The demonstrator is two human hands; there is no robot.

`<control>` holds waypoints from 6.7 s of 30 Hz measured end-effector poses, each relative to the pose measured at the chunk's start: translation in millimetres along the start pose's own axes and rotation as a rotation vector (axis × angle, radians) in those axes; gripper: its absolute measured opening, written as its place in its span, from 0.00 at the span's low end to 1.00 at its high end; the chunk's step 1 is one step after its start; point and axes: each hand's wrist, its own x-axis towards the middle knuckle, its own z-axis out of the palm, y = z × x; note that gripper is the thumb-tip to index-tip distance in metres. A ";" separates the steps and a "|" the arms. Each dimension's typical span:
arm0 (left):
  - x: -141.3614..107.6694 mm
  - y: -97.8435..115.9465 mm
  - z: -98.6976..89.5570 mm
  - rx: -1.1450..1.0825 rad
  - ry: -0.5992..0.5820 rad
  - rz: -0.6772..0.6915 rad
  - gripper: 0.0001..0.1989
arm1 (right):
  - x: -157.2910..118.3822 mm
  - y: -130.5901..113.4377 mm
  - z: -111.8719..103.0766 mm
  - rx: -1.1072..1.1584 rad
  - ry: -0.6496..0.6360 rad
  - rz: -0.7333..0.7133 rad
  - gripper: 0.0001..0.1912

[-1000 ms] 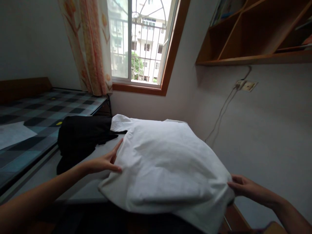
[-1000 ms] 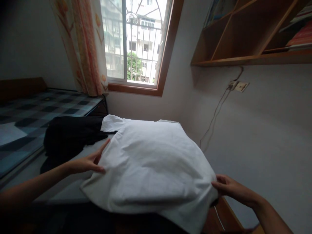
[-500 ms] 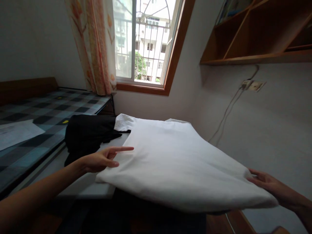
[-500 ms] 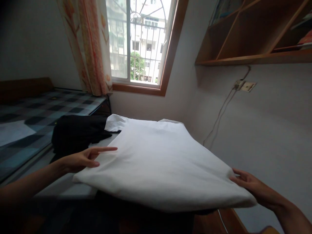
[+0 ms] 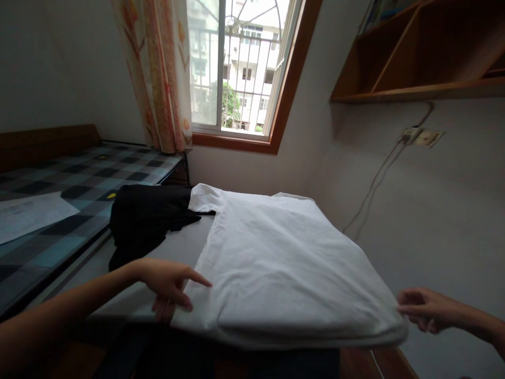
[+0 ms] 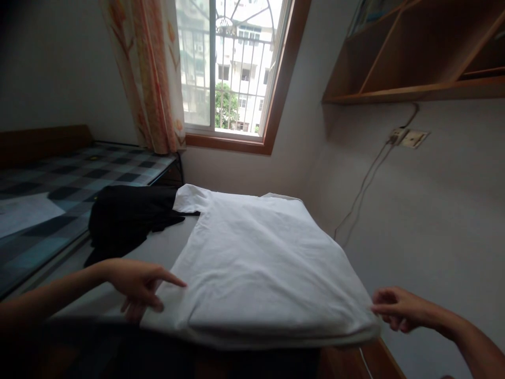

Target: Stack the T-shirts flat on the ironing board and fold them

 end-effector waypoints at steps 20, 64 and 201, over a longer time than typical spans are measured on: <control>152.4 27.8 -77.4 1.088 1.054 0.174 0.33 | 111.7 -177.0 138.7 -0.589 0.413 -0.559 0.34; 137.9 14.7 -139.6 0.878 1.445 -0.036 0.22 | 141.7 -164.4 92.7 -0.506 0.554 -0.433 0.26; 84.4 15.5 -264.4 0.454 1.404 -0.388 0.26 | 155.8 -276.1 187.5 -0.495 0.377 -0.579 0.31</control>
